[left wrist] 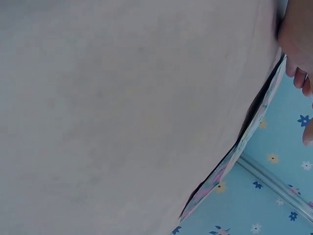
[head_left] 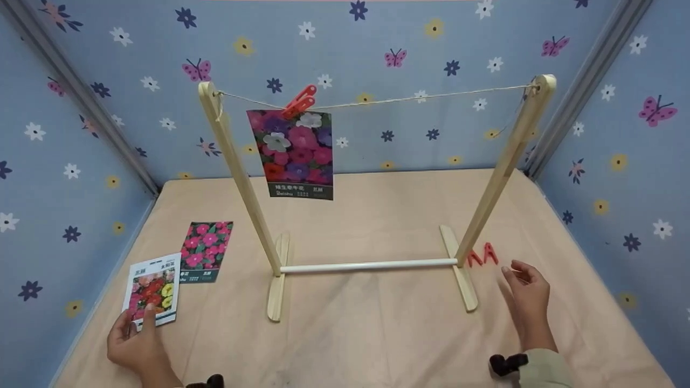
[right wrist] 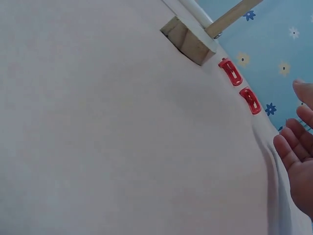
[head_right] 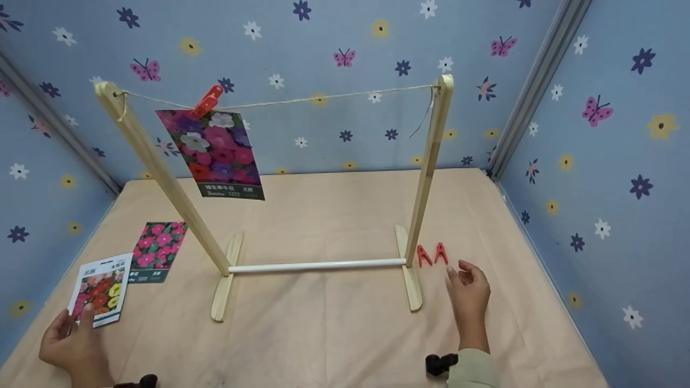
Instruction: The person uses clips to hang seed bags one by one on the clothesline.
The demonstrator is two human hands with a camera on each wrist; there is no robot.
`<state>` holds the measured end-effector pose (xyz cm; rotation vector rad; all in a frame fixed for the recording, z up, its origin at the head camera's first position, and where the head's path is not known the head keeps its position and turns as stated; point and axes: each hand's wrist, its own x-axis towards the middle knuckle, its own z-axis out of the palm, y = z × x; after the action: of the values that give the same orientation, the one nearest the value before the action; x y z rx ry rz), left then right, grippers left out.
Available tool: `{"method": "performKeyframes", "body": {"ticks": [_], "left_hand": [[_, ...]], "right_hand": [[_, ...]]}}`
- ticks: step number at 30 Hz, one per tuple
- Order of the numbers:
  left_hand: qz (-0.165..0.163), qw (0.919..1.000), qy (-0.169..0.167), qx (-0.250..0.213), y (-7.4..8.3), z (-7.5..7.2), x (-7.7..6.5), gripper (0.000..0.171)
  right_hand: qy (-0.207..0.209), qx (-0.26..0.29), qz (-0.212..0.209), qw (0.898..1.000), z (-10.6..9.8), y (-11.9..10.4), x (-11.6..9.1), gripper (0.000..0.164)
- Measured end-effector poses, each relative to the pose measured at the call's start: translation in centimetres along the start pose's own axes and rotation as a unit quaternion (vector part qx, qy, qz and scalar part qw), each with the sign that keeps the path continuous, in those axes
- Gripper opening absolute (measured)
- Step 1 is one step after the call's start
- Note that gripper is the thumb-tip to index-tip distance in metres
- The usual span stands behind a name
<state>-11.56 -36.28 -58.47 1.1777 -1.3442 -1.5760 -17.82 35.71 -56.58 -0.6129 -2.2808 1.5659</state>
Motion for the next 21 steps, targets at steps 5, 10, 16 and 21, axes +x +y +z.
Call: {"method": "performKeyframes", "body": {"ticks": [5, 10, 16, 21], "left_hand": [[-0.042, 0.9982, -0.007, 0.043, 0.8, 0.3, 0.6, 0.061], [-0.090, 0.9937, -0.005, 0.067, 1.7, 0.7, 1.0, 0.064], [-0.093, 0.9903, 0.029, 0.099, 2.3, 0.2, 1.7, 0.059], [-0.075, 0.9739, -0.008, 0.214, 2.2, -0.3, 2.4, 0.065]], "right_hand": [[0.003, -0.010, 0.020, 1.000, 1.3, -0.1, 0.9, 0.048], [0.007, -0.040, 0.048, 0.998, 2.5, -0.3, 1.6, 0.051], [-0.010, -0.048, 0.058, 0.997, 3.4, -0.5, 2.0, 0.052], [-0.005, -0.074, 0.009, 0.997, 3.7, -0.7, 2.2, 0.049]]}}
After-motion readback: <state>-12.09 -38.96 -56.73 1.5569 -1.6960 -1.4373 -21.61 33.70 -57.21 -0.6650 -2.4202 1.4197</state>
